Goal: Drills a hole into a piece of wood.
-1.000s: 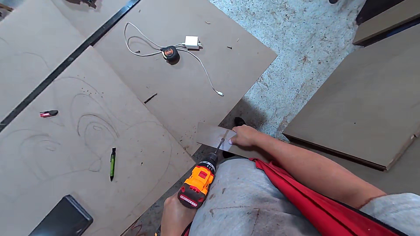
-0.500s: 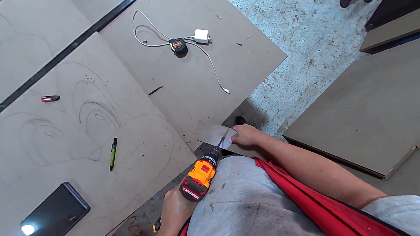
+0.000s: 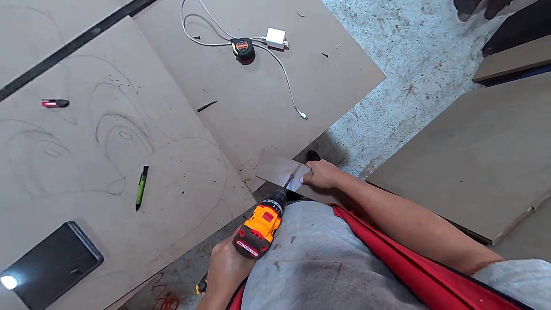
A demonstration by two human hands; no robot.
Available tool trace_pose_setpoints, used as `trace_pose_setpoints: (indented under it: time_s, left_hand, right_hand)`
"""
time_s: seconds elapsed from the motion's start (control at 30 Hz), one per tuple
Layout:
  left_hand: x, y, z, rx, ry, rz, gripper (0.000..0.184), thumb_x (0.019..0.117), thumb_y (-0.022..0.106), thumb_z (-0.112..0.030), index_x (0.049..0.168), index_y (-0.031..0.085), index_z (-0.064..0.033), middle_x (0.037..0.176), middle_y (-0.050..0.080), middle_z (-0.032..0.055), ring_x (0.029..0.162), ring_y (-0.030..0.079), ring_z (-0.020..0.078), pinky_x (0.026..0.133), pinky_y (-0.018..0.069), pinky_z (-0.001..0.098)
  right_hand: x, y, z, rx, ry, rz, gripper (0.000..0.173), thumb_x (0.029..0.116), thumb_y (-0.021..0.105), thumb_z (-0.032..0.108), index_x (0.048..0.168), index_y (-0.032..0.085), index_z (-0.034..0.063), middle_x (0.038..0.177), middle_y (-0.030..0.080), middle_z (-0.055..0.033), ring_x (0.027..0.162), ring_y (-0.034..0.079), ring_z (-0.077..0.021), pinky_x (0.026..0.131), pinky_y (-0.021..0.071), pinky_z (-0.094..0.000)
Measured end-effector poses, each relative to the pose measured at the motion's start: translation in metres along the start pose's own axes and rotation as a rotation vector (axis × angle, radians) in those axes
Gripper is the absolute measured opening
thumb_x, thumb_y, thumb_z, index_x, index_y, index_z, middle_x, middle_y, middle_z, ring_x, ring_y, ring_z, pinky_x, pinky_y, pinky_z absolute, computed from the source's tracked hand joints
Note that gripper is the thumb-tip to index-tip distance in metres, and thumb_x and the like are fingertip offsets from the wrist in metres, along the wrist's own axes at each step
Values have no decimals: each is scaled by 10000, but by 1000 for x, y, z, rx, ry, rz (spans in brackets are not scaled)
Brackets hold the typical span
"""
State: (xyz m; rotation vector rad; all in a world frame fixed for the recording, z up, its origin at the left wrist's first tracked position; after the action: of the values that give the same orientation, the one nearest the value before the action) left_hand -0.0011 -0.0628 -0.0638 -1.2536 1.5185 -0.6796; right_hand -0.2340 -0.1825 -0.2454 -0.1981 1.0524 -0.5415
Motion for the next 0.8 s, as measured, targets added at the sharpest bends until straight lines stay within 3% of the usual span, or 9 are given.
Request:
trace_pose_setpoints:
  time_s: [0.2, 0.23, 0.4, 0.53, 0.6, 0.73, 0.8]
  left_hand:
    - [16, 9, 8, 20, -147, 301, 319, 860, 772, -355, 977, 737, -61, 856, 740, 144, 863, 733, 309, 796, 556, 534]
    - [17, 10, 10, 1, -129, 312, 313, 849, 775, -363, 960, 736, -73, 841, 737, 128, 847, 731, 289, 780, 558, 519]
    - [13, 9, 14, -113, -32, 169, 317, 807, 749, -358, 943, 737, -71, 802, 729, 98, 789, 731, 245, 721, 576, 486]
    - [3, 5, 5, -64, -35, 22, 387, 794, 725, -334, 960, 734, 15, 771, 724, 187, 751, 733, 387, 672, 559, 577]
    - [0, 5, 5, -37, -58, 6, 389, 793, 725, -334, 963, 733, 16, 773, 725, 193, 750, 733, 402, 665, 555, 584]
    - [13, 14, 8, -10, -211, 292, 398, 872, 739, -412, 1069, 741, -66, 931, 750, 163, 944, 730, 345, 849, 552, 558]
    - [20, 15, 10, -39, -200, 365, 378, 886, 733, -458, 1055, 733, -120, 936, 741, 108, 945, 720, 269, 852, 555, 509]
  right_hand:
    - [4, 4, 1, 3, -2, -5, 429, 960, 633, 534, 1121, 680, 140, 970, 705, -101, 945, 691, -282, 812, 555, -557]
    - [4, 5, -1, 3, -1, -5, 432, 959, 635, 538, 1117, 681, 138, 966, 704, -101, 943, 691, -283, 811, 555, -559]
    - [6, 4, -2, -17, 5, 1, 468, 961, 632, 555, 1156, 674, 131, 995, 708, -108, 967, 692, -288, 839, 551, -564]
    - [5, 1, -1, -6, -5, -29, 457, 975, 622, 532, 1175, 673, 124, 992, 713, -121, 964, 696, -304, 843, 552, -579]
    - [5, 1, -1, 1, -2, -34, 450, 973, 624, 534, 1164, 673, 129, 985, 713, -116, 960, 697, -300, 843, 551, -579]
    - [3, 5, 0, -4, -6, -15, 437, 971, 626, 532, 1150, 675, 136, 977, 711, -104, 952, 697, -282, 834, 556, -563]
    - [3, 8, 2, -16, -15, -2, 431, 966, 632, 533, 1140, 678, 140, 969, 712, -99, 943, 699, -278, 828, 560, -559]
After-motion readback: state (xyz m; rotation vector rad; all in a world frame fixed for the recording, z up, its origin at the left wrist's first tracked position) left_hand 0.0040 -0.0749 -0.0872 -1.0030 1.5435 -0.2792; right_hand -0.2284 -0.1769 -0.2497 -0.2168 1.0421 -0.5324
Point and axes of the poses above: each hand's wrist, its own x-axis towards the middle knuckle, its own y-axis out of the palm, z = x × y, the point moved 8 cm from there along x, towards the middle knuckle
